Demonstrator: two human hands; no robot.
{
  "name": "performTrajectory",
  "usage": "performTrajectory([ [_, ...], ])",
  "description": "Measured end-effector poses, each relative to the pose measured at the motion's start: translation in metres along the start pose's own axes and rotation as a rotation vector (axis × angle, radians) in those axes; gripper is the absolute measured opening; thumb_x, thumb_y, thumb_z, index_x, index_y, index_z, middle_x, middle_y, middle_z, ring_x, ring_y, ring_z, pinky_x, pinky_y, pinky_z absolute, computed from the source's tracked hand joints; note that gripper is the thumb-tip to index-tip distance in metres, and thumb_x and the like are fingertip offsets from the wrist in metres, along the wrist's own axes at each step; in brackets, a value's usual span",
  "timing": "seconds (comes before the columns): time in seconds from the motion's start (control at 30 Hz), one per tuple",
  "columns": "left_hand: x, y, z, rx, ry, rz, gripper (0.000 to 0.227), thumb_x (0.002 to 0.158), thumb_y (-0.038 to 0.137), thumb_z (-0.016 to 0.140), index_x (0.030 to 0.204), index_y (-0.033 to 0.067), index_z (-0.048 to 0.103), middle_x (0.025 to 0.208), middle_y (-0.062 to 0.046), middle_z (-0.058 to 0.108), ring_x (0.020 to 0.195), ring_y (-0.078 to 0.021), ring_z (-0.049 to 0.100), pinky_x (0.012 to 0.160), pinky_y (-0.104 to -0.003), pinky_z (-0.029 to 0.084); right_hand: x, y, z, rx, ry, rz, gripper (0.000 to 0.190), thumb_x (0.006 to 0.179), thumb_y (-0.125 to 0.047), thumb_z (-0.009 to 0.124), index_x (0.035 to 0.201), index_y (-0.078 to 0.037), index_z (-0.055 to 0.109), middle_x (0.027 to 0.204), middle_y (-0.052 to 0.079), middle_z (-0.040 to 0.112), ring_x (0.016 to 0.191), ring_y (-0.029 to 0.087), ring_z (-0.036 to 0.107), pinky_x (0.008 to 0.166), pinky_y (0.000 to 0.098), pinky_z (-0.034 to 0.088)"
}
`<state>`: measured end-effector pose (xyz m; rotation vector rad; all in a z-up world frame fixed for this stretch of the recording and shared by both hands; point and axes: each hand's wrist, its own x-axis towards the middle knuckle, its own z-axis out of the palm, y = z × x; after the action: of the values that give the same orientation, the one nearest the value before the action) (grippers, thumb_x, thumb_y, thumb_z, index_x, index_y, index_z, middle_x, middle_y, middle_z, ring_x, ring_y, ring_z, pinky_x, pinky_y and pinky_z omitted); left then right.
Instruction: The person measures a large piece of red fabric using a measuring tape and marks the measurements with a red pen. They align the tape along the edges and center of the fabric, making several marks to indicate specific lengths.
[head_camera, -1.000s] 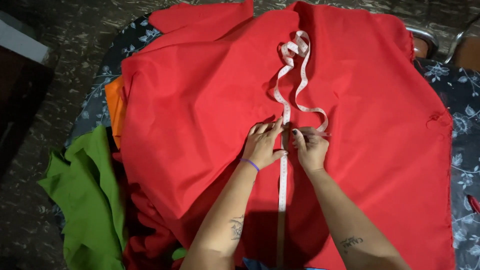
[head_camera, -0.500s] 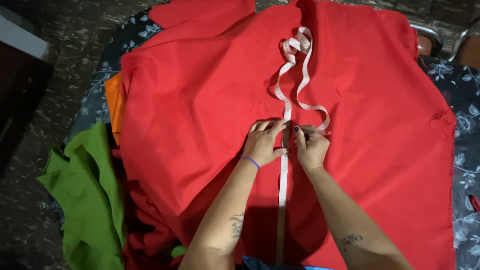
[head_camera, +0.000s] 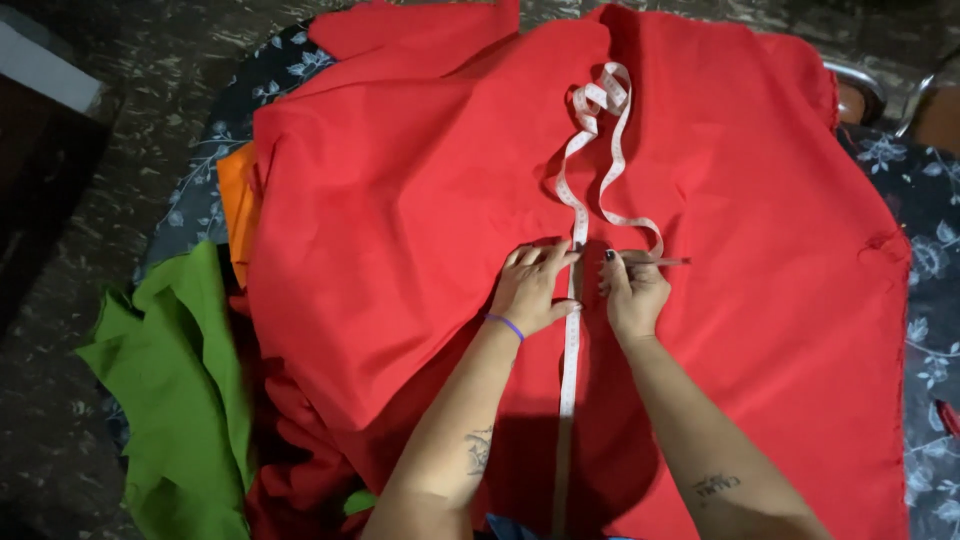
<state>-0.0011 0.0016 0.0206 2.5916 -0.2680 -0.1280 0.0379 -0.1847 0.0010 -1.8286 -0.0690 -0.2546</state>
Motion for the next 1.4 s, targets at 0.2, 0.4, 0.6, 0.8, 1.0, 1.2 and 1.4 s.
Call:
performTrajectory([
  [0.2,-0.001,-0.005,0.008,0.023,-0.018,-0.033,0.116,0.081,0.041,0.081,0.171,0.0086,0.015,0.142,0.001,0.074,0.149,-0.0236,0.049,0.131,-0.048,0.025,-0.007,-0.015,0.019,0.014,-0.027,0.041,0.023,0.105,-0.020,0.082,0.088,-0.005,0.077,0.055,0.009,0.067,0.050,0.020,0.068,0.047,0.0336,0.053],
  [0.4,0.001,-0.006,0.008,-0.026,-0.007,-0.037,0.119,0.078,0.032,0.081,0.171,0.0060,0.011,0.140,-0.006,0.075,0.147,-0.0280,0.052,0.129,-0.049,0.027,-0.007,-0.011,0.026,-0.009,-0.012,0.024,0.018,0.103,-0.021,0.085,0.091,-0.007,0.080,0.058,0.011,0.069,0.053,0.021,0.071,0.047,0.0332,0.056],
  [0.6,0.002,-0.005,0.006,-0.022,-0.018,-0.057,0.125,0.077,0.032,0.083,0.172,0.0076,0.005,0.142,-0.006,0.073,0.147,-0.0271,0.051,0.129,-0.049,0.026,-0.006,-0.013,0.026,-0.107,-0.067,0.011,0.018,0.103,-0.024,0.084,0.093,-0.008,0.081,0.056,0.009,0.068,0.052,0.022,0.072,0.049,0.0347,0.056],
  [0.8,0.006,-0.002,-0.001,-0.018,-0.044,-0.072,0.125,0.077,0.031,0.083,0.172,0.0079,0.005,0.143,-0.007,0.073,0.149,-0.0275,0.049,0.129,-0.050,0.026,-0.005,-0.011,0.026,-0.183,-0.075,-0.044,0.019,0.103,-0.027,0.084,0.094,-0.010,0.082,0.056,0.008,0.068,0.055,0.024,0.073,0.051,0.0380,0.057],
  [1.0,0.003,-0.001,0.001,-0.012,-0.053,-0.069,0.123,0.078,0.031,0.083,0.172,0.0072,0.007,0.144,-0.005,0.072,0.149,-0.0266,0.049,0.129,-0.049,0.025,-0.007,-0.009,0.024,-0.223,-0.074,-0.076,0.019,0.103,-0.027,0.083,0.095,-0.010,0.082,0.055,0.008,0.068,0.055,0.025,0.073,0.053,0.0389,0.057],
  [1.2,0.005,-0.005,0.008,0.018,-0.048,-0.071,0.125,0.077,0.033,0.084,0.172,0.0083,0.007,0.142,-0.004,0.073,0.150,-0.0248,0.048,0.130,-0.049,0.025,-0.007,-0.012,0.024,-0.242,-0.094,-0.065,0.020,0.102,-0.030,0.084,0.094,-0.011,0.083,0.056,0.008,0.068,0.057,0.026,0.074,0.054,0.0396,0.057],
  [1.4,0.003,-0.001,-0.001,0.004,-0.056,-0.064,0.123,0.079,0.032,0.083,0.172,0.0056,0.007,0.148,-0.007,0.070,0.152,-0.0268,0.046,0.129,-0.050,0.025,-0.006,-0.003,0.028,-0.279,-0.078,-0.073,0.015,0.101,-0.031,0.085,0.095,-0.018,0.083,0.058,0.006,0.070,0.062,0.028,0.076,0.057,0.0406,0.058],
])
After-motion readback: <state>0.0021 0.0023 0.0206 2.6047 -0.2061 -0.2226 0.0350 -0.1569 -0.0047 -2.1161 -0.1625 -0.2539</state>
